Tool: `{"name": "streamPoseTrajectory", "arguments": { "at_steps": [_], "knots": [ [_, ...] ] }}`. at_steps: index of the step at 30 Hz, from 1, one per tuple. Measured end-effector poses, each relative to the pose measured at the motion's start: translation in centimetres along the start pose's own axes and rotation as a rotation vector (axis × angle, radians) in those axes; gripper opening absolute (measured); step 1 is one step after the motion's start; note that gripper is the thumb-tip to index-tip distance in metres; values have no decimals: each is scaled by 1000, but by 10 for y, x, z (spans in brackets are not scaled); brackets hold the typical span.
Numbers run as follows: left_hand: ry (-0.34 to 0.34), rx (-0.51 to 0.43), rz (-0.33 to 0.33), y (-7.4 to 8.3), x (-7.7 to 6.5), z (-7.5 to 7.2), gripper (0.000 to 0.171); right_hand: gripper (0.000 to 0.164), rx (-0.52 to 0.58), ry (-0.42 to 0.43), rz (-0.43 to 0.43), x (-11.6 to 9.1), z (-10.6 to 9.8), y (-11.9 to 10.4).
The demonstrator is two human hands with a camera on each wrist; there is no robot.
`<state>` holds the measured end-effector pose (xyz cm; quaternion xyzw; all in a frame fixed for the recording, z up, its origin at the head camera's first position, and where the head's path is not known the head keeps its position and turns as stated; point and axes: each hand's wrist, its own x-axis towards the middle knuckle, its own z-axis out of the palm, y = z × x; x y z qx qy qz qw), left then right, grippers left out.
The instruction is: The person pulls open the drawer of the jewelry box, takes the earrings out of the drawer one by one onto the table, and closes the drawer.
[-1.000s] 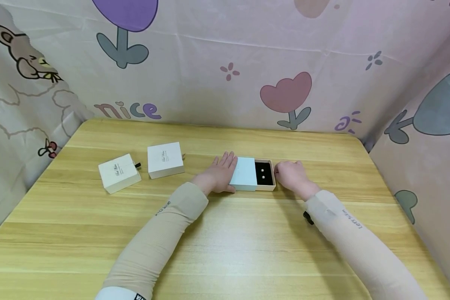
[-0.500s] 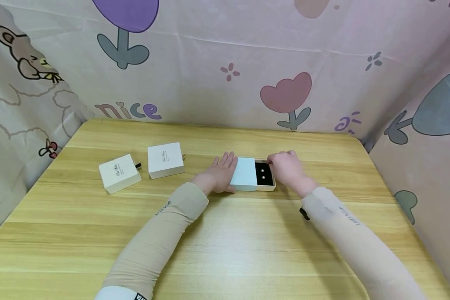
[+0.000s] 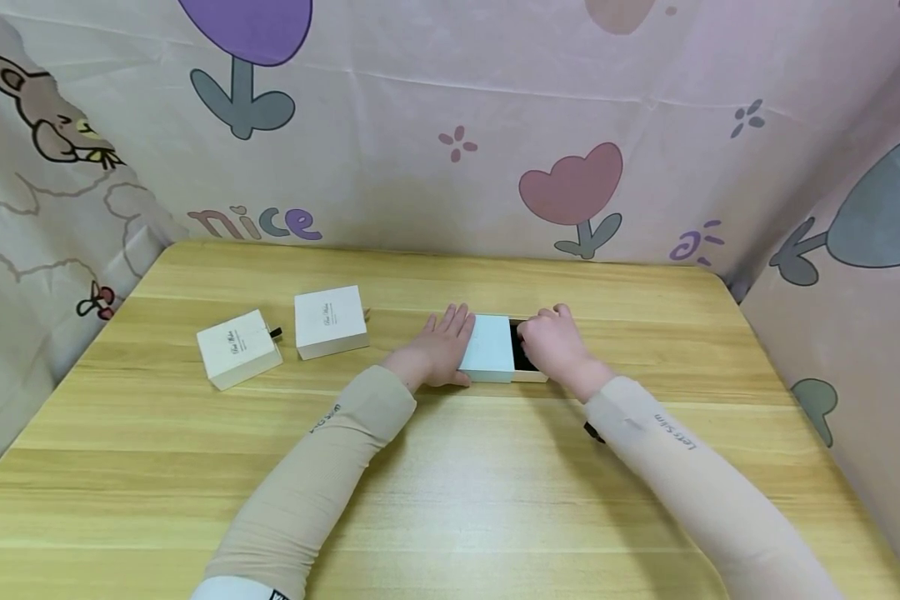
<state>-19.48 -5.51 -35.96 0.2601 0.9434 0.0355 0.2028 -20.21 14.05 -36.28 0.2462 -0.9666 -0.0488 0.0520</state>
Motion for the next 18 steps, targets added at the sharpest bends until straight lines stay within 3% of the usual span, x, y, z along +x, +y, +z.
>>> {"name": "streamPoseTrajectory", "arguments": {
  "at_steps": [9,18],
  "knots": [
    [-1,3,-4,0,1,0,99,14,-3,-1,12,4,1,-2],
    [-6,8,-3,1,0,0,98,22,73,-105,43,10,-5,2]
  ]
}}
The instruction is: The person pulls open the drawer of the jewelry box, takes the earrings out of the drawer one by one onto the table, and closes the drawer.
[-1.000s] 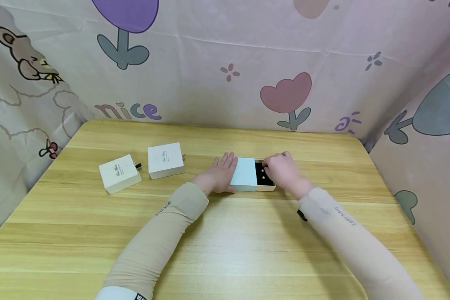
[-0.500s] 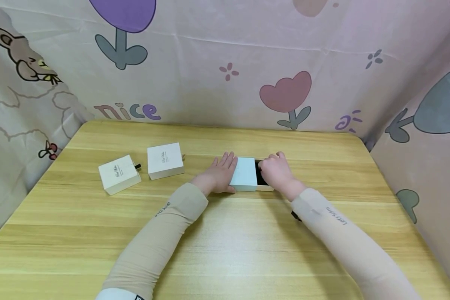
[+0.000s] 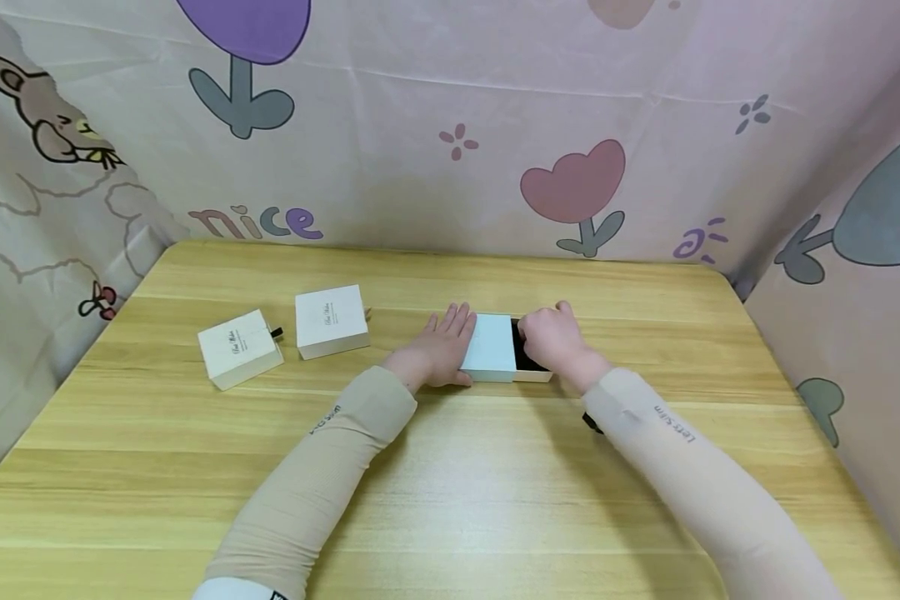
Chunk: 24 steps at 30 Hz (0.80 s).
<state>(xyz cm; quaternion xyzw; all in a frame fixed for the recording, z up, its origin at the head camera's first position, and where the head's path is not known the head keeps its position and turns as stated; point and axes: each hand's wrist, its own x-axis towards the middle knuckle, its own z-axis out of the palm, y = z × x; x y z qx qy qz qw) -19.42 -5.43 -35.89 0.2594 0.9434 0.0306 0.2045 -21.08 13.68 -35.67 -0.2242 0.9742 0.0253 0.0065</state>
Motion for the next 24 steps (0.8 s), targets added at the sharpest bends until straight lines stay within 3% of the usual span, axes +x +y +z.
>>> {"name": "streamPoseTrajectory", "arguments": {
  "at_steps": [5,13,24],
  "knots": [
    [3,-1,5,1,0,0,98,16,91,-21,3,0,-8,9],
    [3,15,-1,0,-1,0,98,15,247,64,90,-1,-23,38],
    [1,18,2,1,0,0,98,17,265,25,214,2,-15,75]
  ]
}}
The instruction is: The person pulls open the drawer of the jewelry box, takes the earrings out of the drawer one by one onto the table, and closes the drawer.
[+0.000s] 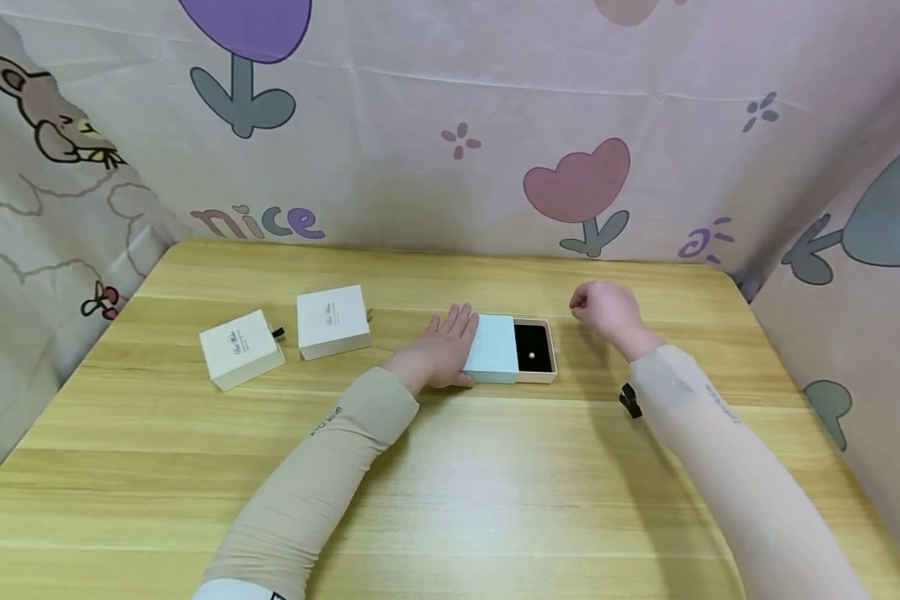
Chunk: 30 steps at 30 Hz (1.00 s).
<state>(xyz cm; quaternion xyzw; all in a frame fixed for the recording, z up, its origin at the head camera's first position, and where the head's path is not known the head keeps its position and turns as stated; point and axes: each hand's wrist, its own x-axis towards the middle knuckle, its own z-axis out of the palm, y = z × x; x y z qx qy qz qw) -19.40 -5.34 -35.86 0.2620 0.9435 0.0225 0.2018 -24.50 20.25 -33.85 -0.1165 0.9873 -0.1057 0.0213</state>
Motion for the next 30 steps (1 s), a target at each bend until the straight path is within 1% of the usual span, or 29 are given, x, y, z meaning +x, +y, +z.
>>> {"name": "streamPoseTrajectory", "arguments": {
  "at_steps": [5,11,15,24,30],
  "knots": [
    [1,-19,3,0,-2,1,98,17,-32,-6,31,9,8,10],
    [2,-37,8,0,-4,0,98,15,-127,-18,48,18,16,18],
    [8,-39,10,0,-4,0,98,16,-171,-44,47,22,19,19],
    [-4,-28,-2,-1,0,1,98,15,-182,-84,39,27,26,20],
    [-5,-20,-3,-1,0,1,99,15,-183,-88,31,27,26,19]
  ]
}}
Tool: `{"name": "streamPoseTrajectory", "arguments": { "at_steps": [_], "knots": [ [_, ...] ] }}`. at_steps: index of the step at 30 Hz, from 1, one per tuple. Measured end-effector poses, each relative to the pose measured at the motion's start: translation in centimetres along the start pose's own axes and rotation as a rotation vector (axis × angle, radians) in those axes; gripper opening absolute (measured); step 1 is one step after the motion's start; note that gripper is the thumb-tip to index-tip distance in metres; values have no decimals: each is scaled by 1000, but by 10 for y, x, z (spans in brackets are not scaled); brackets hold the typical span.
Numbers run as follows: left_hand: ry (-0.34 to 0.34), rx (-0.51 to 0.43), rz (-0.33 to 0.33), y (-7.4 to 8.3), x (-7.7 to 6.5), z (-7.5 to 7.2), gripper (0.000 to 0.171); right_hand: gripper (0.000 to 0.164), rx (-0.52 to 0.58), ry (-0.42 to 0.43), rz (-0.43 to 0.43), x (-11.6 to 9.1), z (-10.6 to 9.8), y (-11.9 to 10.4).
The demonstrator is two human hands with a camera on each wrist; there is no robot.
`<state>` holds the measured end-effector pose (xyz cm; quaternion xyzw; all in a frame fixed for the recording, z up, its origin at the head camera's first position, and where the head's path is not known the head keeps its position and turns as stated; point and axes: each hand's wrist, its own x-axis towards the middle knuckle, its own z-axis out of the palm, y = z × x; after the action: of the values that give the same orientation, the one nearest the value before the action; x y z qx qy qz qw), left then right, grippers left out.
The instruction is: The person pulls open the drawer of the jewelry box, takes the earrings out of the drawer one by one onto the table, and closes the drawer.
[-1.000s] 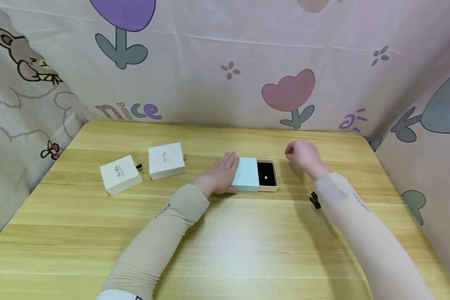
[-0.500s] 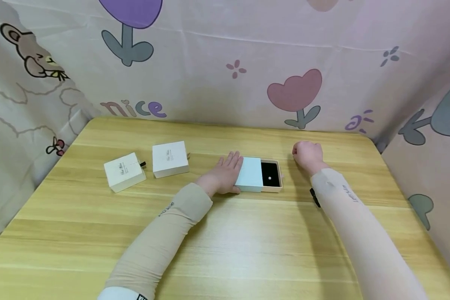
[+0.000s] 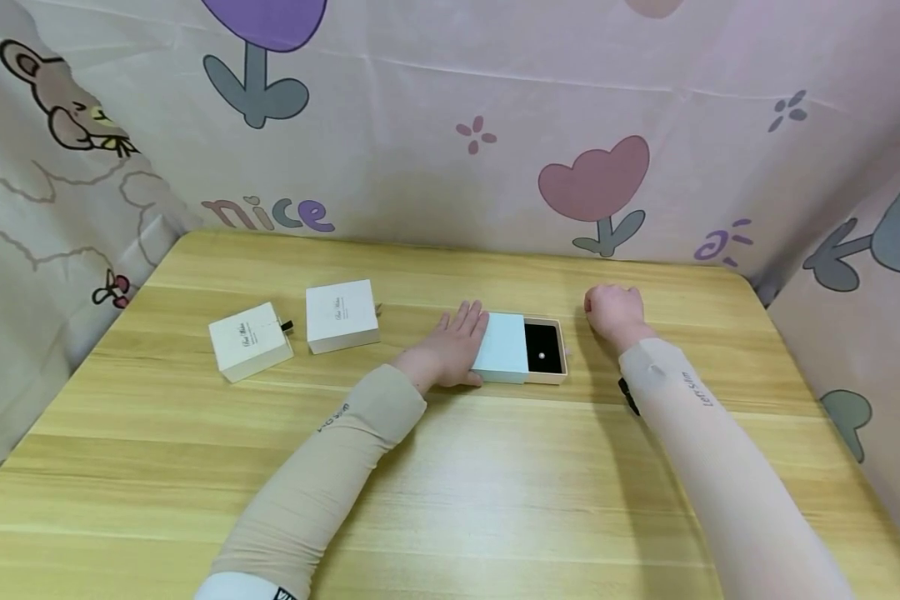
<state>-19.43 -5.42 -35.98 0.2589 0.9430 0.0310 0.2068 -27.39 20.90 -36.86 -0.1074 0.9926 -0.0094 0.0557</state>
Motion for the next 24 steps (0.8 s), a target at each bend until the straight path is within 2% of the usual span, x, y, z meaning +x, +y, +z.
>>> {"name": "streamPoseTrajectory", "arguments": {
  "at_steps": [8,15,24],
  "knots": [
    [9,-2,4,0,-1,0,98,17,12,7,-4,-4,-5,1],
    [8,-4,1,1,-2,0,98,20,22,56,-6,-11,-21,5],
    [-3,6,-6,2,-2,-2,98,21,-9,98,-57,-19,-29,-3]
  ]
}}
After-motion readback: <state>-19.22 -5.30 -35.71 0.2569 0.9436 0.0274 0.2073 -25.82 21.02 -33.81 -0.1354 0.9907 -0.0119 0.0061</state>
